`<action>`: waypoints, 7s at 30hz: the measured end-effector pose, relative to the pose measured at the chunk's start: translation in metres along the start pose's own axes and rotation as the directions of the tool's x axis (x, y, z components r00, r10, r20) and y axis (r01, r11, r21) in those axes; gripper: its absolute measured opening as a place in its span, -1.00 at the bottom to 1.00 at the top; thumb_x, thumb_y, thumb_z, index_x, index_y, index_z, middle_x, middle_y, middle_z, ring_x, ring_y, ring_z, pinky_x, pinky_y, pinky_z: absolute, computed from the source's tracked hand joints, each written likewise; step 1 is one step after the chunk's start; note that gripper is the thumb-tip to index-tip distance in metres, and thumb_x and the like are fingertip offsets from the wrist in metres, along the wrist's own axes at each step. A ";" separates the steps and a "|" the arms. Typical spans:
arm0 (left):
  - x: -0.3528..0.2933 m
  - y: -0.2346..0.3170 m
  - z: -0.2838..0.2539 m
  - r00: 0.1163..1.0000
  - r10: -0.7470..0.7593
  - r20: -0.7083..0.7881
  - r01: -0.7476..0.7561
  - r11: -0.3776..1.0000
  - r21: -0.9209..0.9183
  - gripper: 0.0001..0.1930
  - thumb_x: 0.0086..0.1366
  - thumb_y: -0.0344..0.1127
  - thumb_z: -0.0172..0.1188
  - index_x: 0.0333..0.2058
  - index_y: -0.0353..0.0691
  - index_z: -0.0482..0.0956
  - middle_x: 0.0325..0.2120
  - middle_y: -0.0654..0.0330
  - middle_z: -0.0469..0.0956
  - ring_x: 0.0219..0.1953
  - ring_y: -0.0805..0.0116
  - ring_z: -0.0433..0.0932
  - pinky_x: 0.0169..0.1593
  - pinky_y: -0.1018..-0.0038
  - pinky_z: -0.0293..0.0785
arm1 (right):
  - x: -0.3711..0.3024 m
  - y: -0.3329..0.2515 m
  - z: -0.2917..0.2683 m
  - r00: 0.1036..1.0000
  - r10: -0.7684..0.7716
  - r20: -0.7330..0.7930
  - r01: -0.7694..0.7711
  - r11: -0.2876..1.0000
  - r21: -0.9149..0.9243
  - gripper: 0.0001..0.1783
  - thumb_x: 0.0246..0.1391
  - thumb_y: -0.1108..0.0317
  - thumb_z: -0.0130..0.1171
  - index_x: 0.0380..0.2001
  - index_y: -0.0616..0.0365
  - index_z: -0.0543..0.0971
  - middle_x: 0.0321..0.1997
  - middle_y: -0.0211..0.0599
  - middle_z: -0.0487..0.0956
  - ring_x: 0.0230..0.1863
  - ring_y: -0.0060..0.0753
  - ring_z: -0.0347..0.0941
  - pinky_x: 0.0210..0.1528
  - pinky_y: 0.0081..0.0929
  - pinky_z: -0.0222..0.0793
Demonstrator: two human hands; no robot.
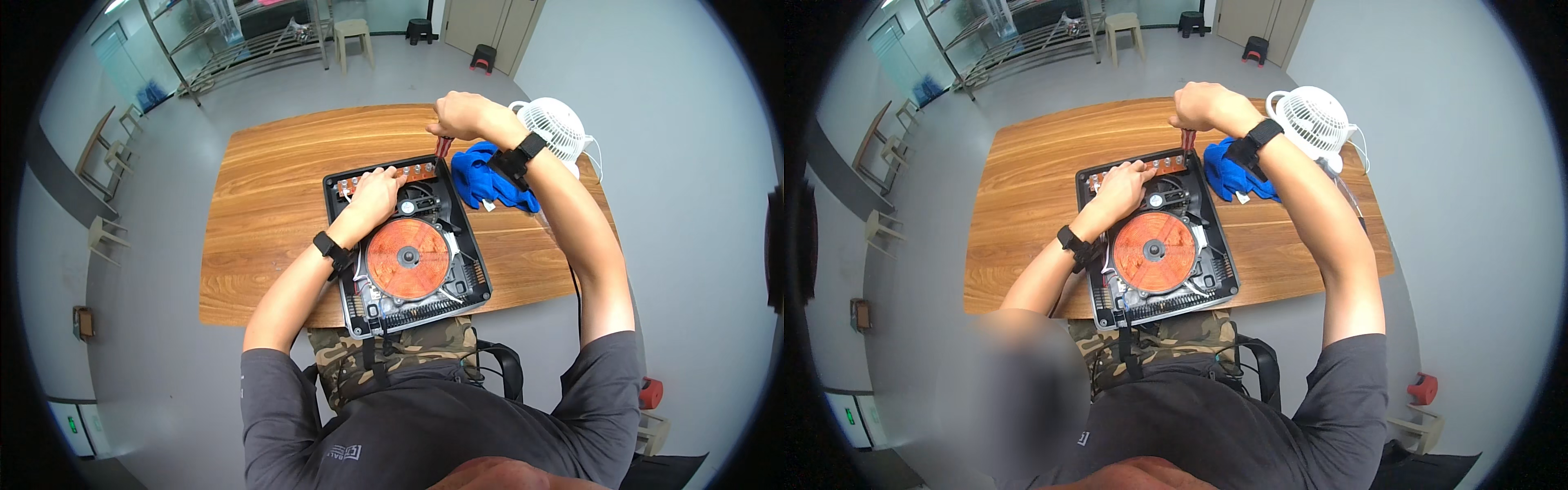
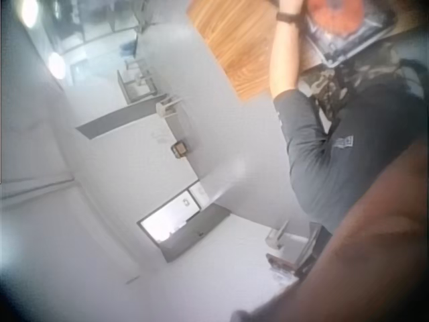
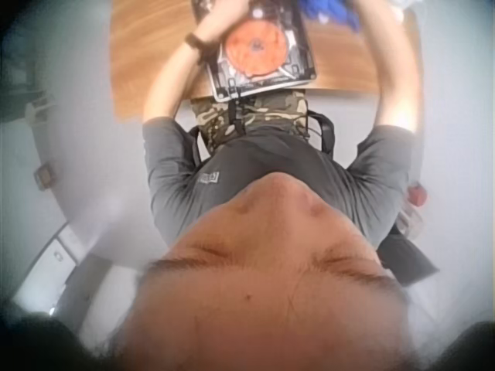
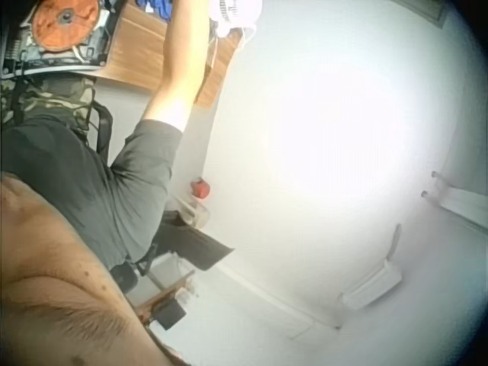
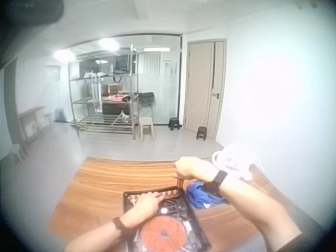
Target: The person assembles a portable electric heater by securing the top and bottom casings with a screwdriver. They tighten multiple screws on both sides of the device and then wipe the exterior with a blue cloth.
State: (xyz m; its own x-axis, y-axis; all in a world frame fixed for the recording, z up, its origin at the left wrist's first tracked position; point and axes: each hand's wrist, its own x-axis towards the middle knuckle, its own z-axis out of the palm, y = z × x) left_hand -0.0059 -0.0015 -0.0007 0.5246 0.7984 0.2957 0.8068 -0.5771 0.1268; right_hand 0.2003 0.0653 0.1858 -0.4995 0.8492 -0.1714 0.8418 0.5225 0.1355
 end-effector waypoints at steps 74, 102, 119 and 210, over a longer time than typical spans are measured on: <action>0.003 0.012 -0.016 0.985 -0.080 0.151 0.083 0.996 -0.014 -0.51 0.21 -0.42 0.21 0.16 -0.26 0.57 0.06 0.02 0.55 0.11 0.00 0.53 0.17 0.13 0.51 | 0.000 0.009 0.020 0.984 -0.063 -0.168 0.090 0.983 0.158 -0.62 0.29 0.13 0.20 -0.22 0.30 0.67 -0.32 0.03 0.72 -0.24 0.06 0.69 -0.15 -0.12 0.62; -0.049 -0.058 -0.080 0.997 0.064 0.043 -0.048 0.953 -0.299 -0.77 0.32 -0.37 0.28 -0.09 -0.30 0.69 -0.17 -0.01 0.66 -0.10 -0.01 0.66 -0.02 0.22 0.60 | -0.003 0.009 0.033 0.943 -0.035 -0.331 0.041 0.999 0.013 -0.53 0.07 0.02 0.34 -0.44 0.32 0.65 -0.40 0.12 0.67 -0.26 0.20 0.64 -0.18 -0.07 0.58; -0.236 -0.126 -0.102 0.859 -0.440 0.261 0.494 0.845 -0.203 -0.84 0.23 -0.50 0.31 -0.21 -0.37 0.69 -0.28 -0.04 0.68 -0.23 0.08 0.69 -0.08 0.29 0.62 | -0.004 0.007 0.033 0.948 -0.033 -0.316 0.056 0.996 0.065 -0.54 0.10 0.10 0.32 -0.46 0.41 0.60 -0.42 0.18 0.65 -0.25 0.22 0.63 -0.16 -0.06 0.57; -0.262 -0.134 -0.055 0.922 -0.335 0.193 0.377 0.889 -0.259 -0.90 0.27 -0.42 0.24 -0.29 -0.33 0.57 -0.33 0.00 0.57 -0.21 -0.04 0.57 -0.10 0.19 0.50 | -0.032 0.021 0.040 0.968 0.042 -0.248 -0.052 0.998 -0.036 -0.48 0.14 0.02 0.35 -0.36 0.44 0.65 -0.45 0.24 0.63 -0.35 0.21 0.65 -0.23 -0.12 0.55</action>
State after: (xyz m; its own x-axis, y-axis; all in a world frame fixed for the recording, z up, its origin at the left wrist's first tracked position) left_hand -0.2666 -0.1424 -0.0431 0.2661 0.9628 0.0474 0.8450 -0.2566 0.4691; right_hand 0.2422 0.0458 0.1550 -0.4990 0.8627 0.0823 0.8590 0.4797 0.1790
